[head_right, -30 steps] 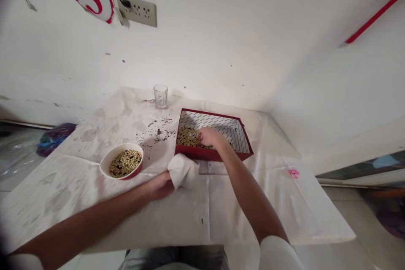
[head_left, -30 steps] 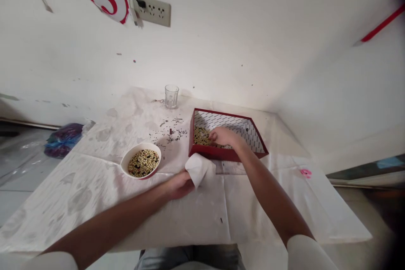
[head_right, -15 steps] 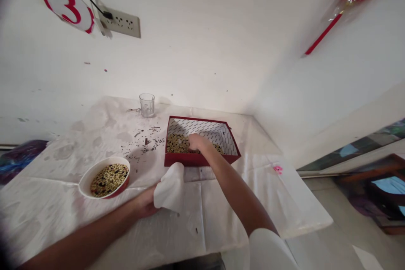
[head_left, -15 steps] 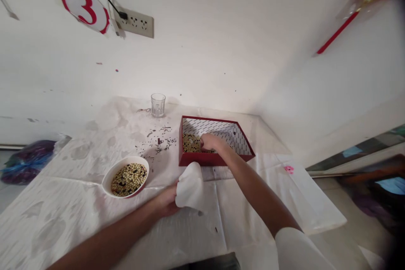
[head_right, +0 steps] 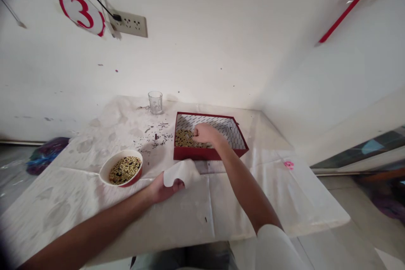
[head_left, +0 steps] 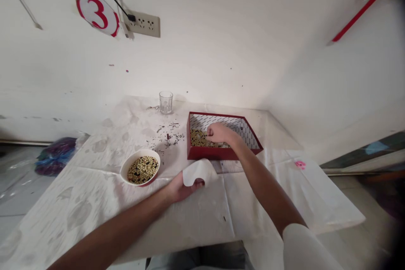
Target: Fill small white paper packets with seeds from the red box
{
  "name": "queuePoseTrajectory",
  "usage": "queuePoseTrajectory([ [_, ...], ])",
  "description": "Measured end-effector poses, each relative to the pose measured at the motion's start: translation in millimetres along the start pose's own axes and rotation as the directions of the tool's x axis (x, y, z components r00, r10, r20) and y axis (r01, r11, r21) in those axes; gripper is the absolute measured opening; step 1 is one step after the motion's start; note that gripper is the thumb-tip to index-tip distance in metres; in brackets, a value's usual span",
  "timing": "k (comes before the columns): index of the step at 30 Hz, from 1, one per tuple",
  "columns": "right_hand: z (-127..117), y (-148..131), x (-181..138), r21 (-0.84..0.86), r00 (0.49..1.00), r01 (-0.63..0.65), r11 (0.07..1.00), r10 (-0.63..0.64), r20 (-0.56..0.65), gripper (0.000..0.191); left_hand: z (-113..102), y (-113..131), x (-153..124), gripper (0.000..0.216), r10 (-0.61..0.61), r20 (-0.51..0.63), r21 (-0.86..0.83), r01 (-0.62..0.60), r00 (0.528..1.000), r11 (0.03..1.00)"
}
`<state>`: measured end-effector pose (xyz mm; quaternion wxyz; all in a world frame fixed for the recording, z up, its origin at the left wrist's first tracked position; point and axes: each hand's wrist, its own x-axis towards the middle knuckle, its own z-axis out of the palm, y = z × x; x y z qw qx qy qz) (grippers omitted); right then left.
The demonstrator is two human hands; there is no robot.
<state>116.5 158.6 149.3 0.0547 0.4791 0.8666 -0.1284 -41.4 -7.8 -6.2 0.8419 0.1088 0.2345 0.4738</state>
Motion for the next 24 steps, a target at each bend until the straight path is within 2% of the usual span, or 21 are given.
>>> queuePoseTrajectory([
  [2, -5, -2, -29, 0.079, 0.994, 0.067, 0.995, -0.06, -0.088, 0.017, 3, 1, -1, 0.016, 0.015, -0.004, 0.016, -0.015, 1.0, 1.0],
  [3, -4, -4, -45, 0.179, 0.972, 0.176, 0.968, -0.141, -0.19, 0.018, 4, 1, -1, 0.017, 0.031, -0.003, 0.027, -0.031, 1.0, 0.999],
  [4, 0, -7, -61, 0.269, 0.949, 0.268, 0.925, -0.204, -0.241, 0.017, 5, 1, -1, 0.017, 0.053, 0.0, 0.038, -0.053, 0.999, 0.998],
  [6, 16, -13, -88, 0.387, 0.922, 0.362, 0.848, -0.266, -0.281, 0.014, 5, -1, 0, 0.019, 0.092, -0.002, 0.067, -0.092, 0.996, 0.994],
  [8, 38, -20, -105, 0.393, 0.908, 0.381, 0.837, -0.258, -0.331, 0.01, 4, -3, 1, 0.023, 0.108, -0.017, 0.111, -0.105, 0.994, 0.988],
  [11, 72, -25, -110, 0.367, 0.89, 0.365, 0.856, -0.204, -0.408, 0.009, 2, -6, 2, 0.027, 0.109, -0.062, 0.199, -0.094, 0.992, 0.975],
  [13, 89, -25, -106, 0.416, 0.886, 0.371, 0.83, -0.182, -0.427, 0.012, 1, -8, 1, 0.026, 0.143, -0.085, 0.251, -0.117, 0.986, 0.961],
  [17, 109, -20, -101, 0.558, 0.869, 0.437, 0.706, -0.17, -0.465, 0.014, 0, -10, 1, 0.03, 0.184, -0.081, 0.294, -0.153, 0.979, 0.943],
  [21, 124, -18, -98, 0.625, 0.826, 0.527, 0.576, -0.175, -0.536, 0.012, -4, -10, 1, 0.035, 0.172, -0.031, 0.304, -0.155, 0.985, 0.94],
  [24, 133, -19, -95, 0.633, 0.797, 0.576, 0.517, -0.185, -0.575, 0.015, -5, -8, 0, 0.026, 0.185, 0.045, 0.305, -0.189, 0.982, 0.933],
])
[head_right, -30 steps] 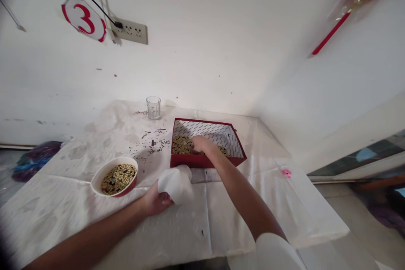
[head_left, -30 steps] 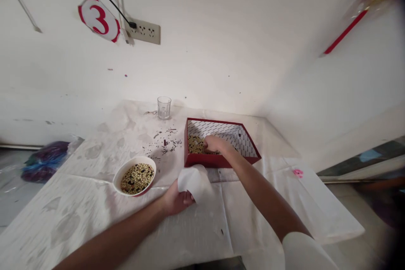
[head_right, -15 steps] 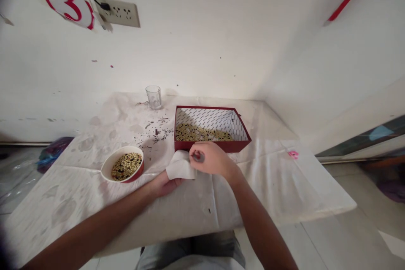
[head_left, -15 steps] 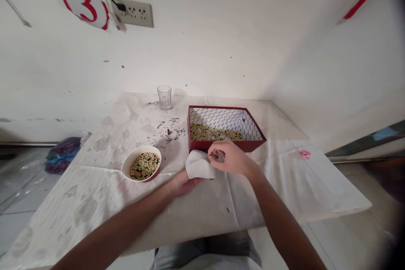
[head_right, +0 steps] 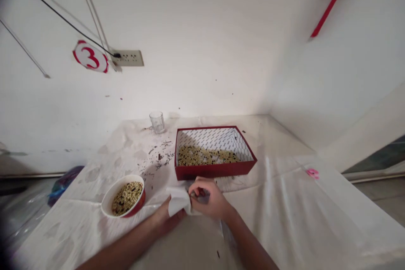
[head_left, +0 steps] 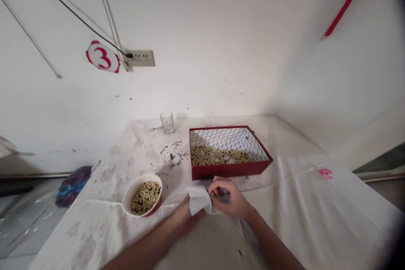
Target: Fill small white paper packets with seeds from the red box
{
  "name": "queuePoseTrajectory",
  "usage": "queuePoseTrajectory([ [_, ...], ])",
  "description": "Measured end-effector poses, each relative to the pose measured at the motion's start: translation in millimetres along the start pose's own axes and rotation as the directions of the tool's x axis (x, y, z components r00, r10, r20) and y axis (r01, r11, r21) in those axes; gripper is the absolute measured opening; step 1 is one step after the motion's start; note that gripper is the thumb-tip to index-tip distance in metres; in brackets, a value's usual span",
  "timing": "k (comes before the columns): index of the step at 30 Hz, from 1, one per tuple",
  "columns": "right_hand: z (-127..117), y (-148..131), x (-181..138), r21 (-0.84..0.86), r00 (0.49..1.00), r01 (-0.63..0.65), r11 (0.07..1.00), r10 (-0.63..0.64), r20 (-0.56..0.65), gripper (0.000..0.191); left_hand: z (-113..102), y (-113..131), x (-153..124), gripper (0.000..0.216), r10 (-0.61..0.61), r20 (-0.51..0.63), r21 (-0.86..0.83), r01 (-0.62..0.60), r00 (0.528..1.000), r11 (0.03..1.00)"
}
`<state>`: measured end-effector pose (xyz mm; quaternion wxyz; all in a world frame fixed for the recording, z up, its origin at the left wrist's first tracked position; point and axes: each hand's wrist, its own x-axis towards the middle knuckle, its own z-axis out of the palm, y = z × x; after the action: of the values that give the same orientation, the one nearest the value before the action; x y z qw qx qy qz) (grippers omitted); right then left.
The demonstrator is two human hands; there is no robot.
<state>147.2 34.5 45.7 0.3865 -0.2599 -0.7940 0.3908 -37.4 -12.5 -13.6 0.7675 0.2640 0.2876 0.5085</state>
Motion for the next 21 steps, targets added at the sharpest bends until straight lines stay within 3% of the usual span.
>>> queuePoseTrajectory([
  [11, 18, 17, -3, -0.173, 0.989, 0.013, 0.985, -0.038, -0.143, 0.018, 4, 5, 2, 0.027, 0.005, 0.025, -0.042, -0.004, 1.0, 0.999],
  [16, 25, 17, -9, -0.18, 0.984, 0.066, 0.981, -0.094, -0.151, 0.01, 2, 6, 3, 0.019, -0.028, -0.021, -0.045, 0.027, 0.999, 0.999],
  [21, 31, 19, -11, -0.17, 0.98, 0.036, 0.985, -0.068, -0.186, 0.012, 0, 1, 4, 0.017, 0.017, -0.055, -0.133, -0.024, 0.998, 0.991],
])
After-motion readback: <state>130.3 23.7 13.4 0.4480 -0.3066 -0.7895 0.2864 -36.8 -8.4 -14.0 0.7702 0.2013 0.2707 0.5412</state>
